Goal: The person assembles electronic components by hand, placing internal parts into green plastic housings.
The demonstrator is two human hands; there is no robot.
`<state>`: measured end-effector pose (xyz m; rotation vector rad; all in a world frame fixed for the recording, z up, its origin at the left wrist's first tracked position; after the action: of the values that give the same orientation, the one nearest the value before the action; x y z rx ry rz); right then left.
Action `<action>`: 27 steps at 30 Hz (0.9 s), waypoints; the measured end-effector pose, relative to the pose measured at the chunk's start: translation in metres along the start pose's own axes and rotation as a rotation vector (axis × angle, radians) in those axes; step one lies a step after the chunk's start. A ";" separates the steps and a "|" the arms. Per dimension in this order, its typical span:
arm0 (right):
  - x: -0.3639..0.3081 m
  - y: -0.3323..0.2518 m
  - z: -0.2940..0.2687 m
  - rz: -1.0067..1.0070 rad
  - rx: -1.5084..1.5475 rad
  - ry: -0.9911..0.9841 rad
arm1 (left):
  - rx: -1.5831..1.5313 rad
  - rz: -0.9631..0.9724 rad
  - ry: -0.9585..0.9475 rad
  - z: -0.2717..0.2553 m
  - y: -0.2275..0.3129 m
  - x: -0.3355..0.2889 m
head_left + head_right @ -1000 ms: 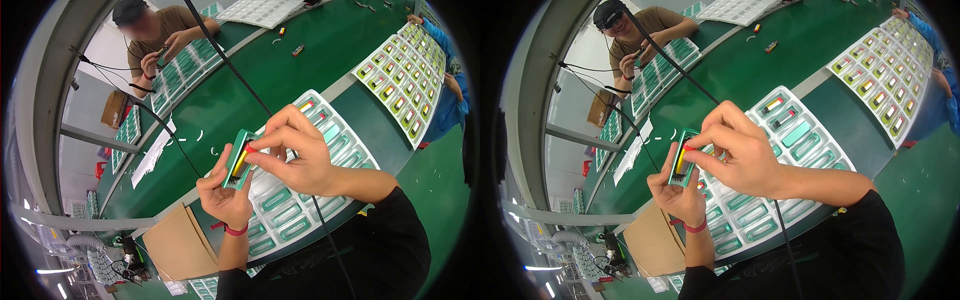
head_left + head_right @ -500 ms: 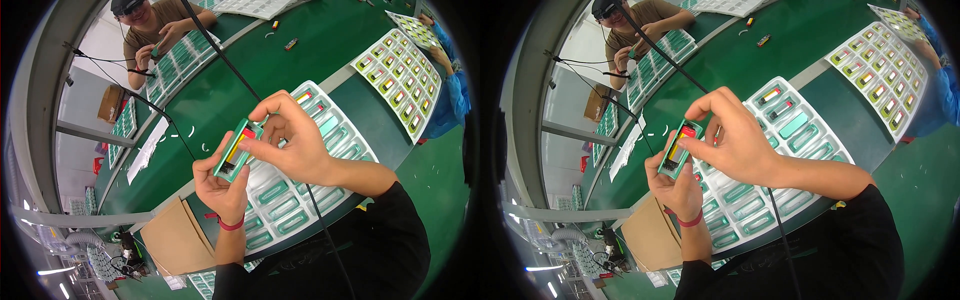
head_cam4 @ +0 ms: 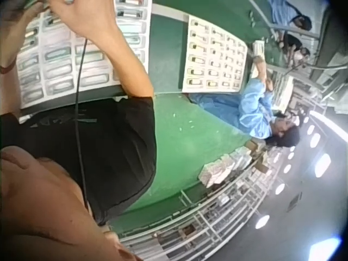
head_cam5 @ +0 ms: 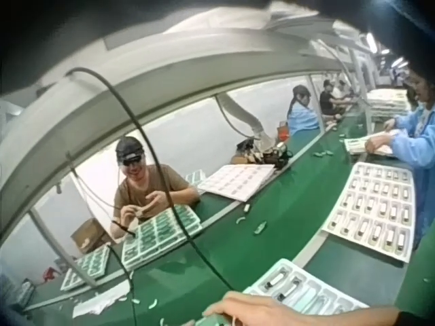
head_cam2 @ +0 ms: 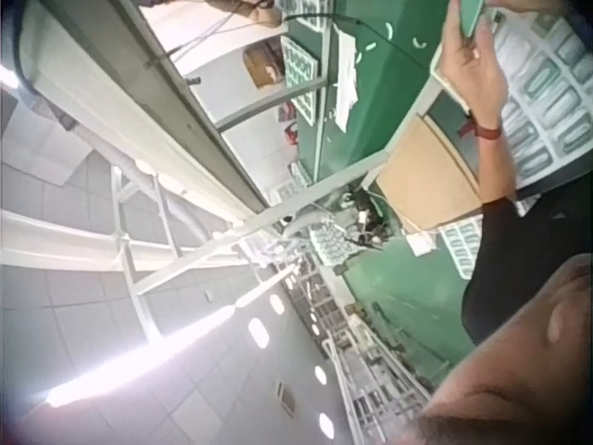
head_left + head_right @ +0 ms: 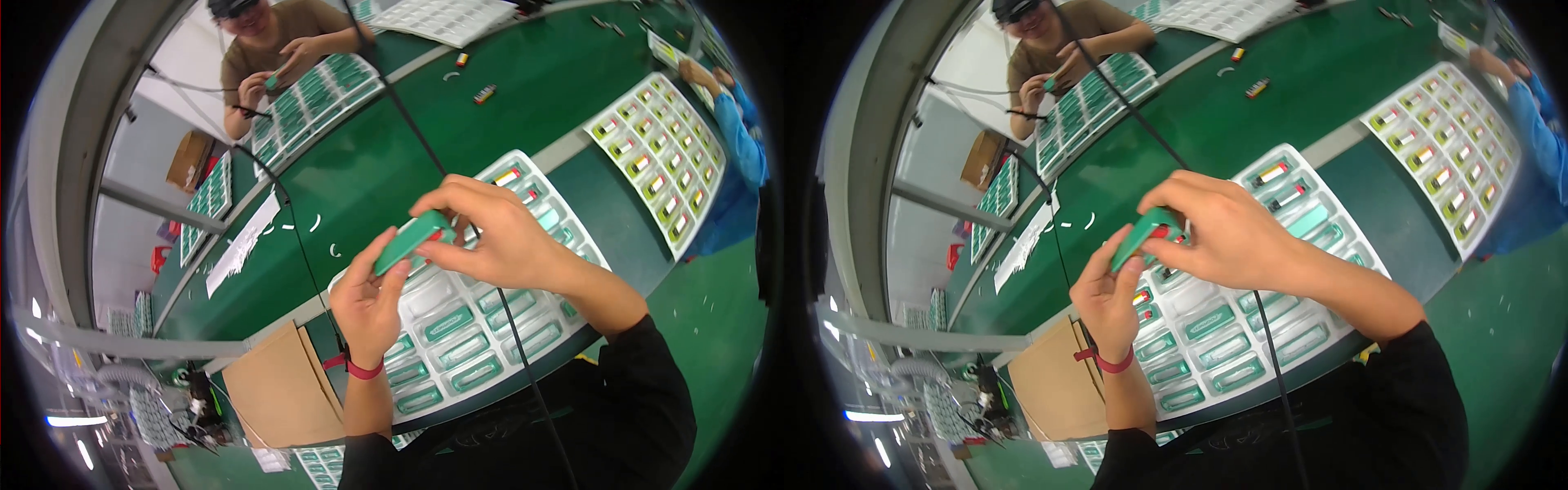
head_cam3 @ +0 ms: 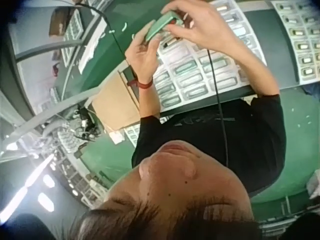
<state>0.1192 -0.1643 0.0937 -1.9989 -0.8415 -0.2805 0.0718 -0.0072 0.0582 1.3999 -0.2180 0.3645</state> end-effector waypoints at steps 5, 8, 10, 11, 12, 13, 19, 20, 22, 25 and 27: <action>0.000 -0.004 0.003 -0.104 -0.054 0.010 | 0.304 0.164 -0.068 0.003 0.005 -0.006; -0.005 0.002 0.019 -0.080 0.050 0.045 | 0.345 0.289 -0.024 -0.001 0.023 -0.013; -0.013 0.003 0.013 -0.077 0.081 0.126 | 0.278 0.352 -0.050 0.001 0.027 -0.008; -0.019 0.003 0.001 -0.056 0.079 0.172 | 0.200 0.370 -0.097 0.008 0.033 -0.005; -0.021 0.008 0.001 -0.033 0.121 0.160 | 0.203 0.347 -0.088 0.007 0.033 -0.004; -0.020 0.012 0.002 -0.009 0.162 0.144 | 0.203 0.324 -0.077 0.005 0.032 -0.005; -0.006 -0.018 0.012 -0.218 -0.295 -0.128 | 0.332 0.361 -0.043 0.000 0.027 -0.011; -0.006 -0.020 0.013 -0.268 -0.345 -0.050 | 0.365 0.368 -0.044 0.002 0.027 -0.012; -0.011 -0.012 0.013 -0.244 -0.322 0.011 | 0.367 0.386 0.000 0.005 0.028 -0.016; -0.016 -0.012 0.007 -0.219 -0.344 0.115 | 0.317 0.440 0.032 0.008 0.027 -0.016; -0.025 -0.006 0.001 -0.170 -0.382 0.170 | 0.249 0.570 0.010 0.012 0.026 -0.015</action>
<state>0.0964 -0.1727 0.0849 -2.2150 -0.9003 -0.7457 0.0491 -0.0170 0.0790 1.5653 -0.5835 0.8924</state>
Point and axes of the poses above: each hand's wrist, its own x-axis towards the middle knuckle, its own z-axis out of the palm, y = z × x, the point moved 8 cm from there along x, towards the middle knuckle, and after that the axes turned 14 degrees about -x, right-handed, at the moved point
